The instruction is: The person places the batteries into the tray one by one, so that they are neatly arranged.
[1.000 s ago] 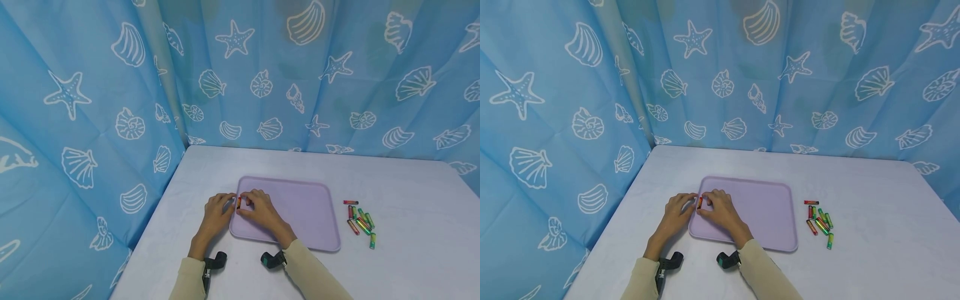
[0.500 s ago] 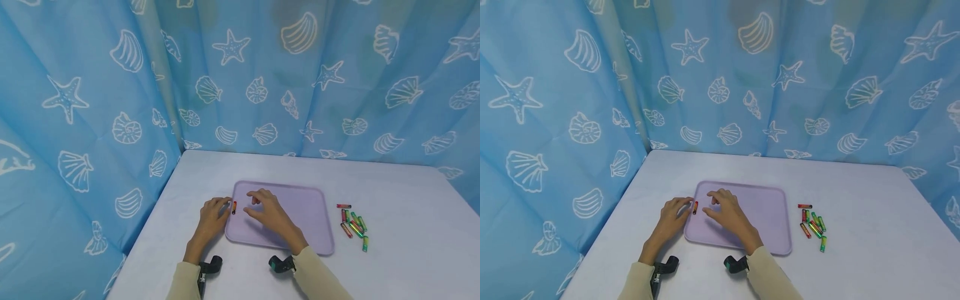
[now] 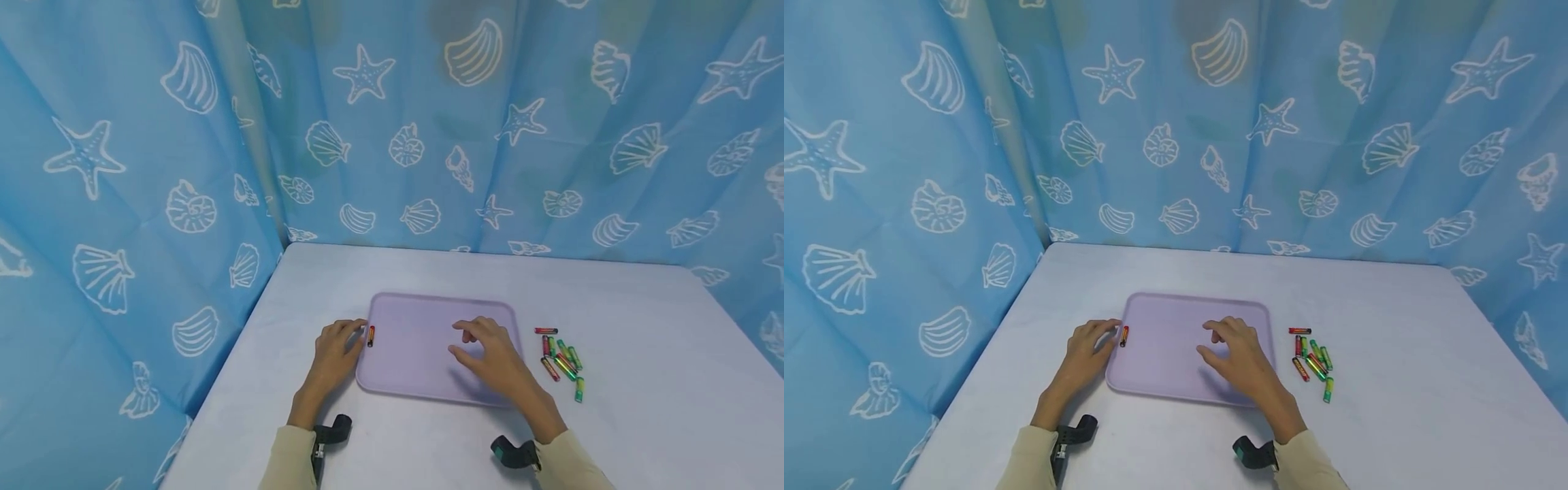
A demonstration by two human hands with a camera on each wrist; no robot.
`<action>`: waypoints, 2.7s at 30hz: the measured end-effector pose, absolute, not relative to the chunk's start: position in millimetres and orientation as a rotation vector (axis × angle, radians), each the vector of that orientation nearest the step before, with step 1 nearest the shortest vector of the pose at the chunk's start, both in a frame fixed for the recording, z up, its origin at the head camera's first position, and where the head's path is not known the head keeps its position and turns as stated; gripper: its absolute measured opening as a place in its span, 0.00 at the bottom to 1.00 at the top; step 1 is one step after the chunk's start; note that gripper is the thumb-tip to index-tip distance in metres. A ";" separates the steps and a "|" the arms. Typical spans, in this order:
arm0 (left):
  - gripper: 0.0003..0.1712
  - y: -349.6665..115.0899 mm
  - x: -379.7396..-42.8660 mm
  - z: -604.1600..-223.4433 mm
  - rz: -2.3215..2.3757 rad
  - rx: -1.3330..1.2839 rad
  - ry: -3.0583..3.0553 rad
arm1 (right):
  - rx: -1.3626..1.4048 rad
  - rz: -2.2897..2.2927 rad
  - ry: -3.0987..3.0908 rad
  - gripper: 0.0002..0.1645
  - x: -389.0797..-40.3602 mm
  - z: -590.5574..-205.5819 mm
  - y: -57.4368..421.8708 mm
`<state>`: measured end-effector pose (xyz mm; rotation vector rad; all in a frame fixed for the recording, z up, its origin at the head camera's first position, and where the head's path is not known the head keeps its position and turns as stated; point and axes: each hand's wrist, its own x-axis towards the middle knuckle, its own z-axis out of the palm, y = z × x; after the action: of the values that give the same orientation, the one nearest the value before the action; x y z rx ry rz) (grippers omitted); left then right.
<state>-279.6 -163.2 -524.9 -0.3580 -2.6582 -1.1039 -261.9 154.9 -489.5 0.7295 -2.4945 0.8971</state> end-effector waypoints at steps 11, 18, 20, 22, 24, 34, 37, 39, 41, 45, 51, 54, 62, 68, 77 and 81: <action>0.21 -166.6 -279.6 -526.9 -1.107 -0.335 -2.677 | 0.488 0.769 -2.540 0.22 -239.4 -509.0 220.4; 0.21 -164.4 -281.0 -528.8 -1.124 -0.350 -2.672 | 0.380 0.746 -2.462 0.18 -232.3 -512.4 259.3; 0.21 -163.5 -281.7 -528.8 -1.128 -0.352 -2.670 | 0.309 0.758 -2.488 0.16 -230.1 -512.9 266.0; 0.21 -162.9 -281.5 -528.2 -1.131 -0.353 -2.668 | 0.235 0.758 -2.524 0.14 -228.2 -513.5 270.8; 0.21 -162.0 -281.4 -527.3 -1.132 -0.355 -2.669 | 0.175 0.742 -2.563 0.13 -226.6 -513.9 274.0; 0.21 -161.7 -280.7 -523.6 -1.119 -0.347 -2.684 | 0.022 0.679 -2.686 0.09 -226.3 -516.2 273.6; 0.21 -162.0 -281.0 -524.3 -1.120 -0.347 -2.676 | -0.006 0.717 -2.698 0.10 -226.1 -516.1 272.4; 0.21 -161.7 -281.1 -525.9 -1.125 -0.351 -2.676 | -0.023 0.755 -2.723 0.12 -224.8 -515.8 273.5; 0.21 -162.3 -280.6 -527.2 -1.128 -0.360 -2.678 | -0.003 0.805 -2.758 0.13 -222.8 -514.9 276.0; 0.21 -162.0 -280.3 -529.2 -1.133 -0.375 -2.680 | 0.195 0.870 -2.820 0.17 -222.0 -506.1 289.2; 0.21 -161.9 -279.6 -526.2 -1.122 -0.368 -2.682 | 0.534 0.805 -2.904 0.34 -232.2 -486.6 309.5; 0.22 -159.9 -280.1 -525.4 -1.120 -0.351 -2.694 | 0.616 0.721 -3.009 0.35 -236.2 -479.8 315.0; 0.21 -160.9 -279.4 -522.8 -1.120 -0.326 -2.701 | 0.673 0.575 -3.065 0.31 -244.0 -480.7 314.5; 0.21 -160.4 -280.1 -524.3 -1.109 -0.340 -2.691 | 0.708 0.598 -3.047 0.28 -247.8 -482.4 316.1; 0.21 -161.6 -278.5 -525.5 -1.100 -0.340 -2.671 | 0.567 0.793 -2.926 0.27 -243.2 -489.3 306.2; 0.22 -160.5 -279.2 -526.7 -1.108 -0.344 -2.668 | 0.568 0.822 -2.812 0.26 -244.2 -489.8 295.4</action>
<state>-279.2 -160.5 -526.7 -0.3442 -2.6675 -1.1077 -244.2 295.4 -489.8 0.5676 -2.8120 0.8222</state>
